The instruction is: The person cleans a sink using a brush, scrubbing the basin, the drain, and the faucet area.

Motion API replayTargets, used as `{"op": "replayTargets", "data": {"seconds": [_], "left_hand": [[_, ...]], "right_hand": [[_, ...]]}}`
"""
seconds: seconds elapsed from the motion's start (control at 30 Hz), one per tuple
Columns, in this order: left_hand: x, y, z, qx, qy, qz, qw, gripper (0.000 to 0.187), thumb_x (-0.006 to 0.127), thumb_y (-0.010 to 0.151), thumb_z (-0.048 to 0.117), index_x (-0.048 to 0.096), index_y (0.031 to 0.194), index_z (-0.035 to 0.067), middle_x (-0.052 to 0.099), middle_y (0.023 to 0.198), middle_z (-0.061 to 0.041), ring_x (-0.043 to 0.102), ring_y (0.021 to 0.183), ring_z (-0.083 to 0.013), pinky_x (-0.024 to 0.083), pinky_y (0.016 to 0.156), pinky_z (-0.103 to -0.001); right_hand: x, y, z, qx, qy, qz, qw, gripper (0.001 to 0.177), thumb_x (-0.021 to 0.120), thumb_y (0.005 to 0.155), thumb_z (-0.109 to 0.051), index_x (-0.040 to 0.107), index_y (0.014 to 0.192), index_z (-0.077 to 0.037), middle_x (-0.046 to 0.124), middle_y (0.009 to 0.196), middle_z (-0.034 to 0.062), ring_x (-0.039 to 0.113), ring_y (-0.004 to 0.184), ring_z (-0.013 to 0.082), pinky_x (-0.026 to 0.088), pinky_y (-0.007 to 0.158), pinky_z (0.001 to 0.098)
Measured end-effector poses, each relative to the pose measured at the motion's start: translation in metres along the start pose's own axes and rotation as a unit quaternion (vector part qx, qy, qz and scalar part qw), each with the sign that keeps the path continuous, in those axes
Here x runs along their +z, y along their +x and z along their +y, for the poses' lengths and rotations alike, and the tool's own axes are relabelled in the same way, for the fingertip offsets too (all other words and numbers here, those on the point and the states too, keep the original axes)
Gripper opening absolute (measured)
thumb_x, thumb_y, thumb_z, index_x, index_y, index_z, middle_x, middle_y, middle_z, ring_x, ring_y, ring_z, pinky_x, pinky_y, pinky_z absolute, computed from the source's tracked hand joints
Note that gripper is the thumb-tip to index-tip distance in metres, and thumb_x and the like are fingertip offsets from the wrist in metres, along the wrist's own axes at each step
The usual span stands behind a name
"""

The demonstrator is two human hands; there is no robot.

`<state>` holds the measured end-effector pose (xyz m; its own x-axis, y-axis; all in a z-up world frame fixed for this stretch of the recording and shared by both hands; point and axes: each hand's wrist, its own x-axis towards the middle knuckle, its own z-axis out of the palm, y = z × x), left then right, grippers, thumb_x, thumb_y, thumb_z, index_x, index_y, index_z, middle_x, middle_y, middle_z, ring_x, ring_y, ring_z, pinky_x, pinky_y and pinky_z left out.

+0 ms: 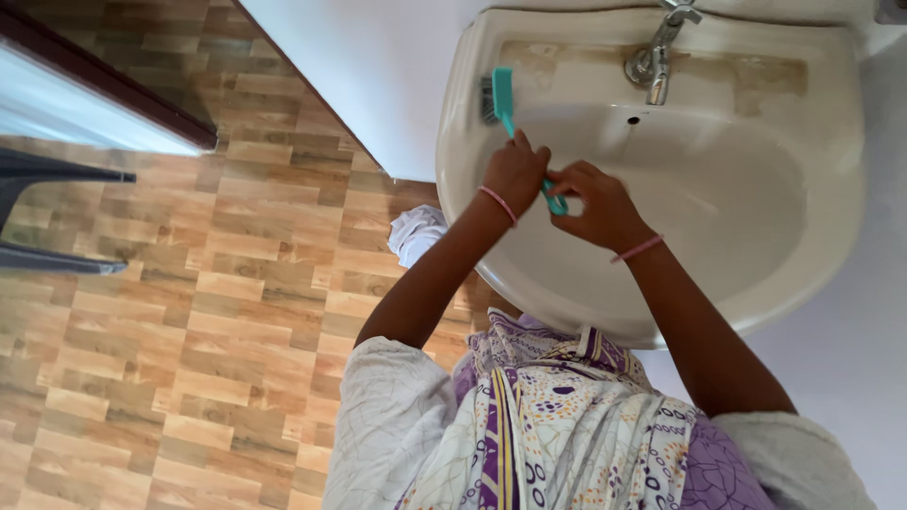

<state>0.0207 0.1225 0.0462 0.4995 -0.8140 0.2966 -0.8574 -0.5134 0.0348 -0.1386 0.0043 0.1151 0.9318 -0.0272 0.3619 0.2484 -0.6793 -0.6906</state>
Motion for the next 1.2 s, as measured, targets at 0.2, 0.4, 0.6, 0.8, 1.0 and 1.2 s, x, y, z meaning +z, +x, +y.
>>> {"op": "replayTargets", "data": {"seconds": [0.2,0.4,0.6,0.8,1.0,1.2], "left_hand": [[-0.067,-0.056,0.037,-0.031,-0.08,-0.109,0.99,0.018,0.067,0.088,0.013,0.066,0.102,0.002,0.06,0.109,-0.034,0.071,0.089,-0.04,0.062,0.066,-0.042],[-0.1,-0.073,0.025,-0.047,-0.135,-0.06,0.988,0.018,0.065,0.09,0.011,0.063,0.107,0.006,0.064,0.111,-0.028,0.071,0.097,-0.0407,0.06,0.073,-0.047],[-0.064,-0.057,-0.009,-0.035,-0.121,0.07,0.99,0.023,0.069,0.084,0.014,0.059,0.104,0.007,0.05,0.139,-0.039,0.069,0.111,-0.0412,0.061,0.068,-0.042],[-0.077,-0.065,-0.009,-0.054,-0.139,0.017,0.989,0.02,0.069,0.084,0.014,0.063,0.103,0.007,0.056,0.134,-0.034,0.072,0.101,-0.0381,0.061,0.073,-0.043],[-0.094,-0.077,-0.003,-0.068,-0.156,-0.006,0.985,0.017,0.069,0.084,0.015,0.063,0.099,0.008,0.061,0.115,-0.027,0.072,0.09,-0.0387,0.059,0.07,-0.048],[-0.08,-0.036,-0.042,-0.056,-0.194,0.026,0.979,0.016,0.07,0.09,0.016,0.062,0.103,0.012,0.064,0.117,-0.018,0.073,0.087,-0.0376,0.058,0.073,-0.048]], "right_hand": [[-0.007,-0.041,-0.025,-0.032,0.023,-0.029,0.999,0.032,0.083,0.074,-0.004,0.072,0.105,-0.003,0.073,0.118,0.011,0.071,0.11,0.0264,0.059,0.094,0.0374],[-0.01,-0.028,-0.049,-0.059,0.033,-0.017,0.998,0.026,0.086,0.081,-0.011,0.072,0.102,-0.007,0.071,0.12,0.0087,0.072,0.114,0.0219,0.061,0.094,0.0346],[0.015,0.001,-0.045,-0.091,-0.012,-0.012,0.996,0.026,0.087,0.082,-0.014,0.071,0.101,-0.006,0.068,0.125,0.0102,0.069,0.124,0.0281,0.06,0.096,0.0365],[0.018,-0.006,-0.054,-0.087,-0.031,-0.016,0.996,0.026,0.087,0.081,-0.014,0.073,0.101,-0.006,0.07,0.124,0.0097,0.071,0.119,0.0273,0.061,0.092,0.0364],[0.014,-0.008,-0.064,-0.083,-0.023,-0.033,0.996,0.024,0.086,0.081,-0.015,0.074,0.101,-0.006,0.071,0.121,0.0095,0.073,0.108,0.0249,0.061,0.089,0.0357],[0.014,0.041,-0.043,-0.125,-0.081,-0.014,0.989,0.023,0.086,0.08,-0.013,0.075,0.1,-0.007,0.071,0.121,0.0097,0.074,0.099,0.0271,0.06,0.083,0.0366]]}}
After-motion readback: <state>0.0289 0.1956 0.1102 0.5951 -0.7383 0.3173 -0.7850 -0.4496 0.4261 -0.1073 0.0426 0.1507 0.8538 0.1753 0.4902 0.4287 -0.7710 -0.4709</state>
